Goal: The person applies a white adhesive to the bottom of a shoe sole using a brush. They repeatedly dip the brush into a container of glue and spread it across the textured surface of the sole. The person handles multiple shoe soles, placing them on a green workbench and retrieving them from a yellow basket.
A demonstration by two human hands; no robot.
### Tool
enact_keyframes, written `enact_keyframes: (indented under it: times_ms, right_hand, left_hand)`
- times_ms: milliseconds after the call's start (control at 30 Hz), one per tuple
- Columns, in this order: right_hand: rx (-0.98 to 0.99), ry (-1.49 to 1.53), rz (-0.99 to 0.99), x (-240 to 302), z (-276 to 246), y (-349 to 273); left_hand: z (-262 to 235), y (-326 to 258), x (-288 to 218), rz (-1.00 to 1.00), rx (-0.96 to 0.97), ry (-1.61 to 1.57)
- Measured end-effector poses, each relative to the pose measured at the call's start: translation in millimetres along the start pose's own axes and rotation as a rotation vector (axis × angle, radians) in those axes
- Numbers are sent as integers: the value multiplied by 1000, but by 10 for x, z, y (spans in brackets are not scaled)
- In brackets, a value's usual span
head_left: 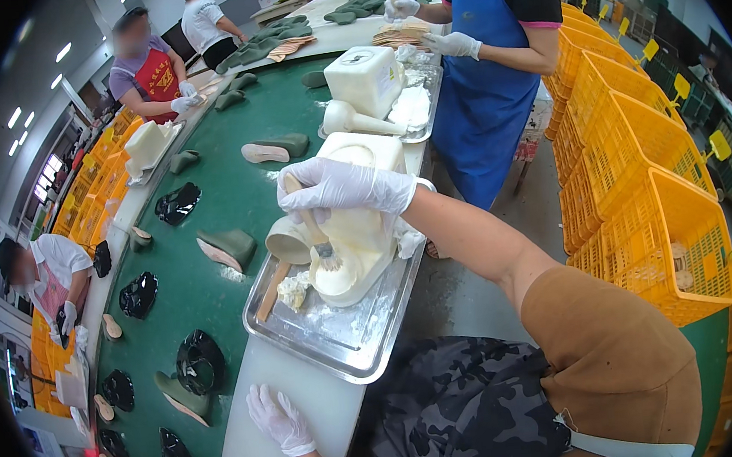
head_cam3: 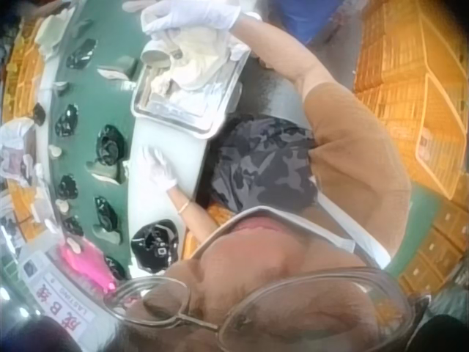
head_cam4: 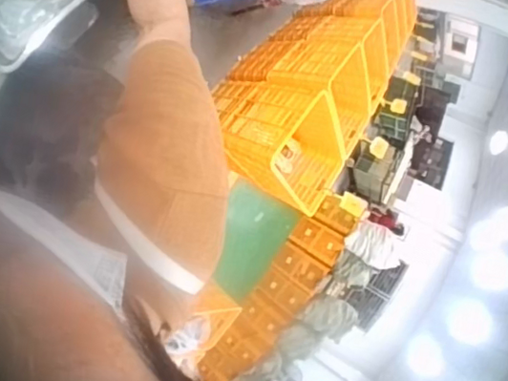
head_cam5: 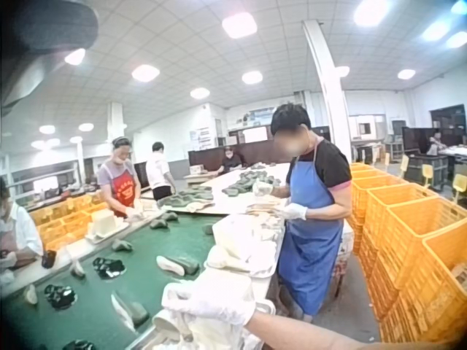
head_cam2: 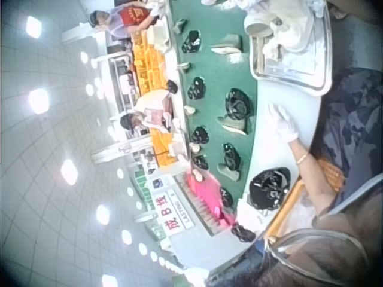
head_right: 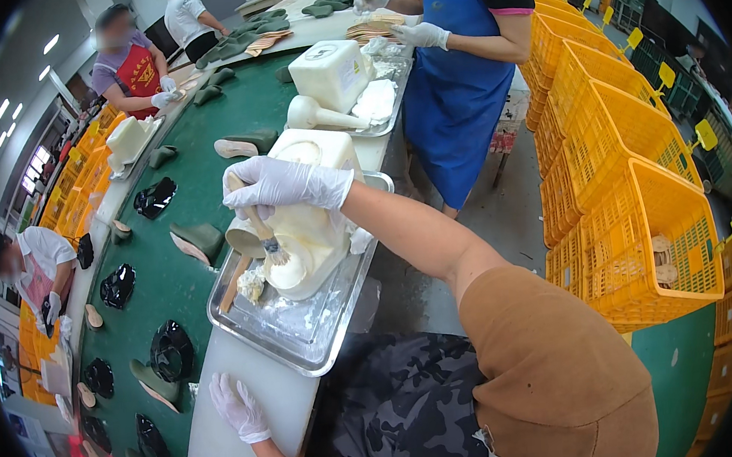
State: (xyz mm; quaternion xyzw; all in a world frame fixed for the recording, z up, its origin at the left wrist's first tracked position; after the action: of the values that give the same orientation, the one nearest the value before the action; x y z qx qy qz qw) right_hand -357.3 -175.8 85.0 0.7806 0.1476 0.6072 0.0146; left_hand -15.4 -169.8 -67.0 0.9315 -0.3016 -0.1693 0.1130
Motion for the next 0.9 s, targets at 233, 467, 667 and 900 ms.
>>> enact_keyframes:
  times_ms: [233, 467, 667, 900]
  right_hand:
    - [8, -6, 4, -31, -8, 20]
    - [0, 20, 8, -9, 0, 16]
    - [-8, 18, 17, -51, -10, 22]
    - [-2, -6, 30, 23, 1, -11]
  left_hand:
    - [12, -2, 17, 15, -11, 5]
    - [35, 25, 48, -25, 37, -7]
    - [29, -2, -6, 16, -11, 39]
    - [16, 17, -1, -3, 14, 31]
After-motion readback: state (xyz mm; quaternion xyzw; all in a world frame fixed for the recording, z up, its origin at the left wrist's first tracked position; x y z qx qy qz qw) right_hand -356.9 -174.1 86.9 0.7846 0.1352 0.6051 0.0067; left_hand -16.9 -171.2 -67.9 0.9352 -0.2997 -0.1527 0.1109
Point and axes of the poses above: each hand's wrist, its own y-axis towards the middle knuckle, its own z-axis out of the palm, x = y × z, the point moved 9 cm from there along y, towards the middle knuckle, and after that the axes turned 11 degrees about x, right-handed, at the moved point
